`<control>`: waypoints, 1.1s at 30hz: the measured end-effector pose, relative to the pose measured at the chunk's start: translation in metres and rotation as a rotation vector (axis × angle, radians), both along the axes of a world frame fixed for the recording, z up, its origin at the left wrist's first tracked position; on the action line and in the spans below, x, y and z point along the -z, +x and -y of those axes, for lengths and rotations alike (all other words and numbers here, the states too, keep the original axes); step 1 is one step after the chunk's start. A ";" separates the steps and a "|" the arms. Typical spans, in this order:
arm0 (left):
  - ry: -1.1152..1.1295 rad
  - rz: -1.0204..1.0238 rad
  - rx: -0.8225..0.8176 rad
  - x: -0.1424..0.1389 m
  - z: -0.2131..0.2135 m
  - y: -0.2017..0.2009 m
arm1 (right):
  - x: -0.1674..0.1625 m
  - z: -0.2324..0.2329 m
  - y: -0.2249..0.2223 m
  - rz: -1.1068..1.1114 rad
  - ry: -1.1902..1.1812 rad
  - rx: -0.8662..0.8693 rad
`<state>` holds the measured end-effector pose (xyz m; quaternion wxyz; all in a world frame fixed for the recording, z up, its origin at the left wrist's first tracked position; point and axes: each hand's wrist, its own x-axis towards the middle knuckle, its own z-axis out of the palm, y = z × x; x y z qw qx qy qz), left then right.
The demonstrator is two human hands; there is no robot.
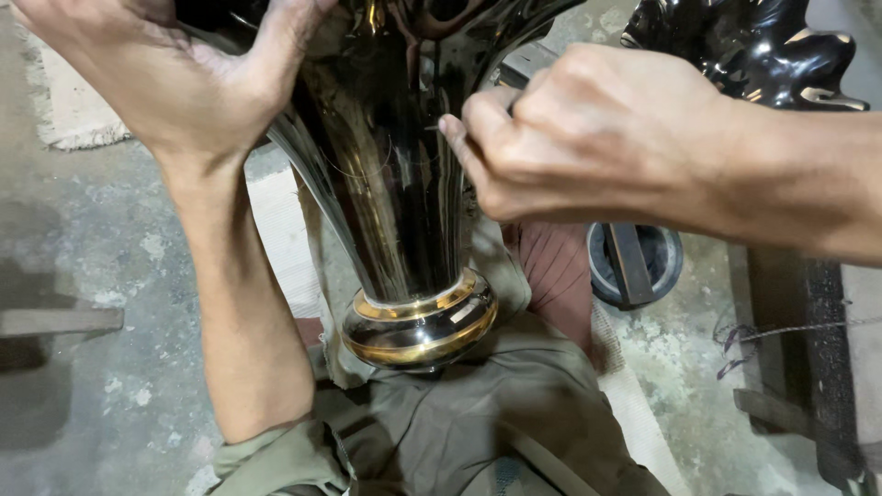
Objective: The person uses a small metal scraper to remove residue from the surface of a dark, glossy vase. They hold the vase with one hand and scrape with the other, rotating the vase to access different areas.
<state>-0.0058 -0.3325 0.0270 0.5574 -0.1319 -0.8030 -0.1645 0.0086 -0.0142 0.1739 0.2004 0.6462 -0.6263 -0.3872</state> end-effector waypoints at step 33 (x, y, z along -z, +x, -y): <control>1.044 0.828 0.667 0.083 -0.107 0.111 | 0.024 -0.031 -0.037 0.562 -1.145 -0.023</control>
